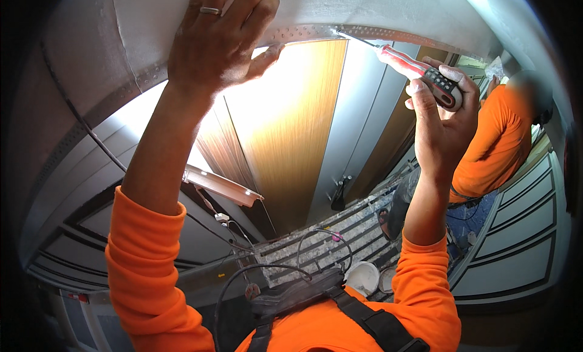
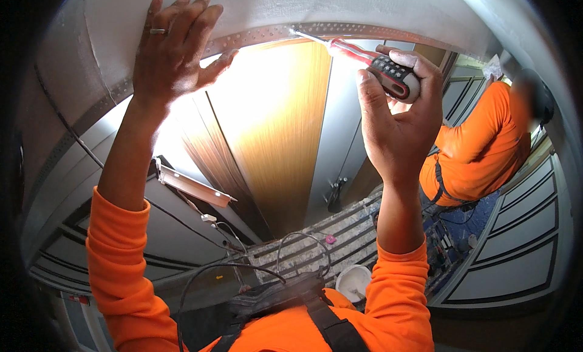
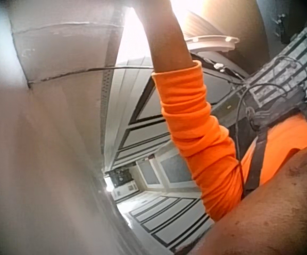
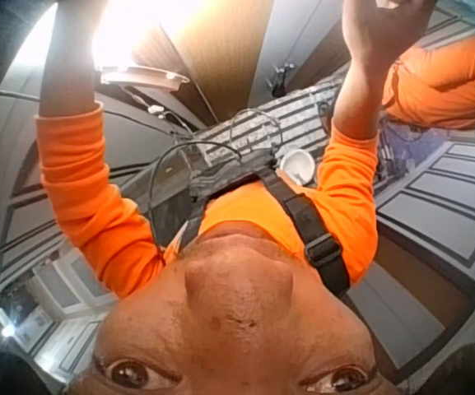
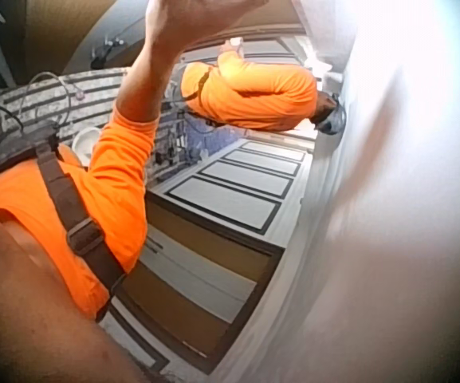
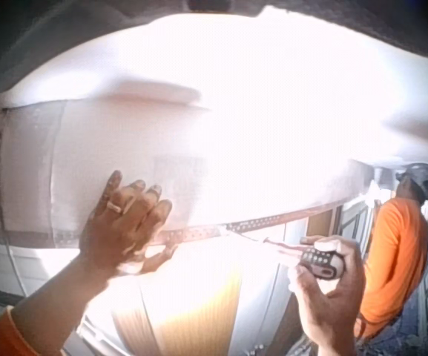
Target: The person screws a metal corner trim strip into the ceiling using a screwdriver and then applies sealant from a tube along the edge of the strip.
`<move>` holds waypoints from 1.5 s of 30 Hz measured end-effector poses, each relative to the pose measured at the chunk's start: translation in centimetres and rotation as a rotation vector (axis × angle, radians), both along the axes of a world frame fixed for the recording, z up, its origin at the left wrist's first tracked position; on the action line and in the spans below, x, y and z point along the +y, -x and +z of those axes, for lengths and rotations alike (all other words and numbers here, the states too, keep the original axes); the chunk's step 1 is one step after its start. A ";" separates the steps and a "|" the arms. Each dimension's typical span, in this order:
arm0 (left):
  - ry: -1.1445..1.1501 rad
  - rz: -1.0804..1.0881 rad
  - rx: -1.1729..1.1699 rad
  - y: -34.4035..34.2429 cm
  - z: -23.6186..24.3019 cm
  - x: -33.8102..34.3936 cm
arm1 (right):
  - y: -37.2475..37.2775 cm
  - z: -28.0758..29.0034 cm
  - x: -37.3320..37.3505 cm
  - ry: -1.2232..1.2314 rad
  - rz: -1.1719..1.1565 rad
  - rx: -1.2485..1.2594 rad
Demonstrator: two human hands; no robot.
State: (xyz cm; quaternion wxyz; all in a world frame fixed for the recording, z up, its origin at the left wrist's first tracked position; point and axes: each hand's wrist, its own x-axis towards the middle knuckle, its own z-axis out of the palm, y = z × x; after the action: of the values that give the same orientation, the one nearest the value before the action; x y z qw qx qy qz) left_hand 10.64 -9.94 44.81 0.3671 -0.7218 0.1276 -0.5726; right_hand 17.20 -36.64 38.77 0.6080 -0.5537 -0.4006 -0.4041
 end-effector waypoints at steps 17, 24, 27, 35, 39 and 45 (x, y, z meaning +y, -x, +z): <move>0.140 -0.085 -0.073 -2.9 -1.1 -4.0 | 0.9 2.4 -1.3 0.397 -0.413 -0.260; 0.129 -0.040 0.067 -6.2 0.1 -5.7 | 2.0 2.7 -1.5 0.587 -0.542 -0.274; 0.115 -0.133 0.035 -6.5 -0.1 -5.7 | 2.2 3.2 -2.2 0.722 -0.599 -0.370; 0.044 -0.085 0.061 -6.1 0.1 -4.8 | 3.6 4.9 -1.9 0.970 -0.813 -0.612; 0.087 -0.131 0.103 -5.2 -0.6 -4.4 | 4.0 5.4 -1.4 1.057 -0.829 -0.670; 0.070 -0.161 0.035 -5.9 -1.1 -3.9 | 4.9 5.7 0.6 0.928 -0.737 -0.667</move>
State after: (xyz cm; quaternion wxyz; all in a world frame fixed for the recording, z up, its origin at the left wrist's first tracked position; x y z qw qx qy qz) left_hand 16.50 -13.82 43.71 0.2920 -0.7314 0.1715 -0.5919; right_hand 12.30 -36.09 44.51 -0.0259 -0.7034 -0.4835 -0.5203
